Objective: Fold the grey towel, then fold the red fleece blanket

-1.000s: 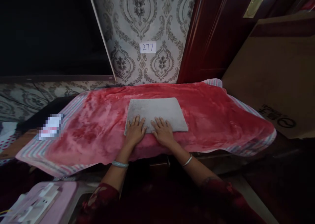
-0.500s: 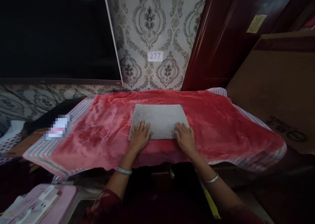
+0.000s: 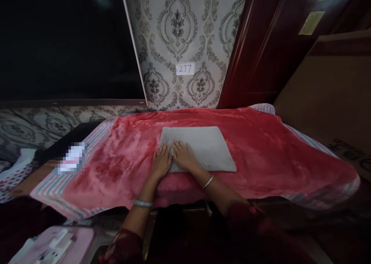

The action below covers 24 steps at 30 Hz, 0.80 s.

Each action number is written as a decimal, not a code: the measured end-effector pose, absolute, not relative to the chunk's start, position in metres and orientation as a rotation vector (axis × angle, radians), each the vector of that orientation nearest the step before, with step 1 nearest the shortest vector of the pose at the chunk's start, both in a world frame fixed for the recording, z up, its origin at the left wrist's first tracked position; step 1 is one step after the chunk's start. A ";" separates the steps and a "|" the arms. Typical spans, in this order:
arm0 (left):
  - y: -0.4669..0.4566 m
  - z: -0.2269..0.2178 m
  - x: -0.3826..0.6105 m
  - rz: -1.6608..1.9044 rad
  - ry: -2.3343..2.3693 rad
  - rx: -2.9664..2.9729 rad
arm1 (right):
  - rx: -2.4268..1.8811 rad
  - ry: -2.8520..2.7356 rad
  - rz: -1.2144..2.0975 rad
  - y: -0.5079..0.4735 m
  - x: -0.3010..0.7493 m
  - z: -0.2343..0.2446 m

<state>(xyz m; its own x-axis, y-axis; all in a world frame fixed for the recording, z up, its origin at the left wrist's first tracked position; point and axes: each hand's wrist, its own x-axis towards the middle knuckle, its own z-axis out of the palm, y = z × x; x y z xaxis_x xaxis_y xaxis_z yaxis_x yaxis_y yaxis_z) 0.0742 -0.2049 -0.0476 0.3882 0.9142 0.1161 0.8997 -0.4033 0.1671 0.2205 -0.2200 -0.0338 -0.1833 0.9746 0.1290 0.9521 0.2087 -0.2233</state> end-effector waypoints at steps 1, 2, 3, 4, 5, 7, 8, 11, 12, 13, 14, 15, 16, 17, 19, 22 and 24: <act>-0.205 -0.049 0.074 0.299 1.667 2.556 | -1.862 -2.221 0.134 -0.222 0.228 -0.037; -0.205 -0.051 0.073 0.310 1.665 2.558 | -1.904 -2.193 0.130 -0.225 0.238 -0.040; -0.205 -0.051 0.073 0.320 1.663 2.558 | -1.957 -2.157 0.124 -0.228 0.249 -0.042; -0.205 -0.052 0.073 0.327 1.664 2.555 | -2.019 -2.114 0.116 -0.233 0.262 -0.044; -0.205 -0.052 0.072 0.331 1.664 2.549 | -2.082 -2.070 0.106 -0.238 0.275 -0.045; -0.205 -0.052 0.071 0.337 1.655 2.536 | -2.209 -1.990 0.098 -0.248 0.299 -0.045; -0.204 -0.052 0.070 0.337 1.647 2.525 | -2.268 -1.954 0.105 -0.253 0.310 -0.043; -0.197 -0.044 0.069 0.365 1.622 2.490 | -2.385 -1.861 0.127 -0.259 0.327 -0.033; -0.192 -0.038 0.071 0.413 1.616 2.487 | -2.379 -1.856 0.122 -0.257 0.328 -0.027; -0.186 -0.032 0.075 0.477 1.605 2.493 | -2.350 -1.870 0.117 -0.253 0.325 -0.021; -0.179 -0.024 0.080 0.547 1.588 2.508 | -2.304 -1.902 0.115 -0.246 0.319 -0.015; -0.171 -0.017 0.088 0.606 1.571 2.528 | -2.244 -1.952 0.116 -0.237 0.312 -0.009; -0.162 -0.010 0.097 0.635 1.559 2.551 | -2.179 -2.009 0.121 -0.226 0.304 -0.005; -0.154 -0.005 0.106 0.625 1.559 2.569 | -2.118 -2.063 0.124 -0.215 0.295 -0.001; -0.138 0.000 0.125 0.528 1.603 2.593 | -2.018 -2.152 0.119 -0.193 0.282 0.000; -0.125 -0.008 0.142 0.338 1.686 2.619 | -1.929 -2.231 0.116 -0.168 0.282 -0.011; -0.121 -0.016 0.144 0.248 1.712 2.645 | -1.940 -2.209 0.121 -0.162 0.299 -0.020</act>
<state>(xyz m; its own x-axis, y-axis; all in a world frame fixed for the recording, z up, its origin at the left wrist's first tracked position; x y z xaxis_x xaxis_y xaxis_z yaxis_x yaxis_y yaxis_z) 0.1441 -0.1210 -0.0161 0.4007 0.9053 0.1411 0.9082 -0.4128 0.0694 0.2992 -0.1619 -0.0200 -0.1197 0.9883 0.0948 0.9721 0.1361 -0.1913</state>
